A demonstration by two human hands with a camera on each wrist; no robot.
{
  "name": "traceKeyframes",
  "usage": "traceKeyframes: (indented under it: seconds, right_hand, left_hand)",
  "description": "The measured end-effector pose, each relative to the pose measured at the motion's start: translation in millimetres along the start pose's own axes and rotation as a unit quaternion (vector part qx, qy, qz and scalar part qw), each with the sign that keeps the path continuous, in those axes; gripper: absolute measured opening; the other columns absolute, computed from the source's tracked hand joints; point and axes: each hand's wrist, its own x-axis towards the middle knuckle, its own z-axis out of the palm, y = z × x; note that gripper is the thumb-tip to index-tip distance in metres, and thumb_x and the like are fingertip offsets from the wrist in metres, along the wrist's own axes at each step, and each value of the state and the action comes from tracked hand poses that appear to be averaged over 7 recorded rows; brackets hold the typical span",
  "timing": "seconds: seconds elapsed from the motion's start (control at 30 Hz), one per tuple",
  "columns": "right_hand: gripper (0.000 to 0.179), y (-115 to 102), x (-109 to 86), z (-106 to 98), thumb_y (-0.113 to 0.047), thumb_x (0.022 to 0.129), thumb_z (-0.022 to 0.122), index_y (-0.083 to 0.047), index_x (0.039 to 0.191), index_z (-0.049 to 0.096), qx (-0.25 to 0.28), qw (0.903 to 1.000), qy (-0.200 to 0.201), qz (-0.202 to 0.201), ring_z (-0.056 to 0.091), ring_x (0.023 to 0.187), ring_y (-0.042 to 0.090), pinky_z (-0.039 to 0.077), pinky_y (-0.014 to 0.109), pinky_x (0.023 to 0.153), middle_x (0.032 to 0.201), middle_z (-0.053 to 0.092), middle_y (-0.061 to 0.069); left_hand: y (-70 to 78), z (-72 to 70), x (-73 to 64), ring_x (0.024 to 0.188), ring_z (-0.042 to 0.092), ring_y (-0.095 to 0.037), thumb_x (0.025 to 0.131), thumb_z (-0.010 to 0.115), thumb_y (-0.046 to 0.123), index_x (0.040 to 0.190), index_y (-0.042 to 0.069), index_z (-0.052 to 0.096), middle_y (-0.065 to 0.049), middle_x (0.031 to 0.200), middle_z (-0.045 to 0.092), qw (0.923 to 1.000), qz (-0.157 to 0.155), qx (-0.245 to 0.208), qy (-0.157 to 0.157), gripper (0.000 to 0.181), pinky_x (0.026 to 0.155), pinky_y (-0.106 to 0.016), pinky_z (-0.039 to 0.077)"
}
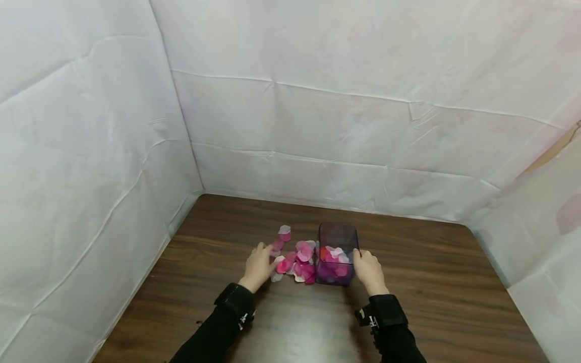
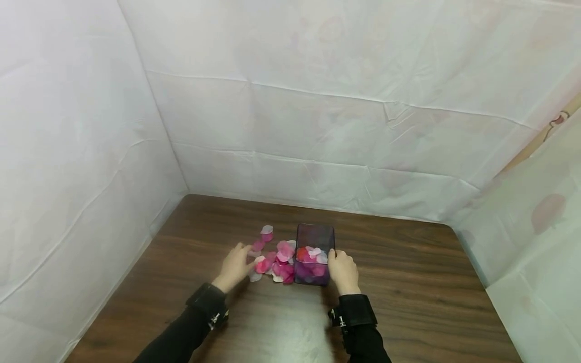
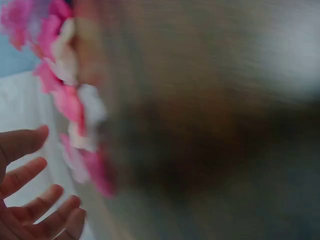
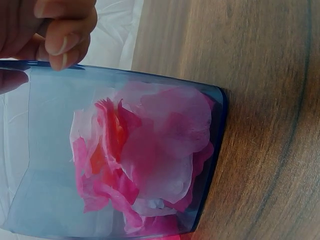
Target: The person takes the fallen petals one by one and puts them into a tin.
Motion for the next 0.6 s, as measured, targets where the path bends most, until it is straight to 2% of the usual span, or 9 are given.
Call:
traceKeyframes:
  seconds: [0.07,0.17,0.27,0.4,0.5,0.6]
  right_hand:
    - [0.047,0,-0.2,0,-0.024,0.099,0.031,0.011,0.113,0.059,0.002,1.0000,0.001,0.000,0.054,0.108,0.051,0.043,0.059,0.087,0.117,0.058,0.033]
    - [0.047,0,-0.1,-1,-0.024,0.099,0.031,0.011,0.112,0.059,0.002,1.0000,0.003,-0.001,0.054,0.107,0.051,0.043,0.059,0.086,0.116,0.058,0.033]
    - [0.047,0,0.0,-2,-0.024,0.100,0.031,0.011,0.113,0.059,-0.002,1.0000,0.000,-0.002,0.055,0.107,0.051,0.043,0.058,0.086,0.117,0.058,0.033]
    - [0.047,-1,-0.4,-2,-0.024,0.100,0.031,0.011,0.114,0.059,-0.002,1.0000,-0.004,0.001,0.054,0.108,0.050,0.043,0.058,0.086,0.117,0.058,0.033]
    - [0.048,-1,-1.0,-1,-0.025,0.100,0.030,0.011,0.117,0.057,0.002,0.9999,-0.011,0.004,0.053,0.110,0.050,0.043,0.058,0.088,0.120,0.057,0.032]
    - [0.049,-3,-0.7,-1,-0.026,0.100,0.029,0.010,0.117,0.057,0.008,0.9999,-0.013,0.004,0.053,0.111,0.049,0.043,0.057,0.088,0.120,0.057,0.032]
  left_hand:
    - [-11.5,2.2,-6.9,0.077,0.062,-0.029,0.076,0.077,0.019,0.102,0.005,0.068,-0.011,0.088,0.062,0.9999,-0.003,0.008,-0.013,0.032,0.059,-0.040,0.049]
    - [-21.1,4.8,-13.3,0.072,0.062,-0.025,0.072,0.080,0.017,0.090,0.006,0.069,-0.008,0.079,0.063,0.9996,0.008,0.020,-0.017,0.023,0.058,-0.037,0.047]
    - [-25.0,6.5,-16.0,0.068,0.059,-0.023,0.068,0.080,0.010,0.076,0.008,0.067,-0.005,0.073,0.059,0.9988,0.025,0.041,-0.013,0.015,0.057,-0.034,0.046]
    - [-26.3,6.9,-16.8,0.062,0.059,-0.022,0.064,0.076,0.001,0.063,0.009,0.064,-0.004,0.068,0.057,0.9968,0.047,0.065,0.005,0.015,0.055,-0.033,0.045]
    - [-27.1,6.7,-15.3,0.059,0.059,-0.022,0.066,0.071,-0.002,0.059,0.009,0.062,-0.004,0.065,0.058,0.9953,0.064,0.071,0.015,0.016,0.052,-0.032,0.045]
    - [-26.7,2.9,-11.4,0.061,0.062,-0.022,0.074,0.070,0.000,0.063,0.007,0.062,-0.005,0.064,0.062,0.9969,0.055,0.053,0.019,0.016,0.052,-0.033,0.045]
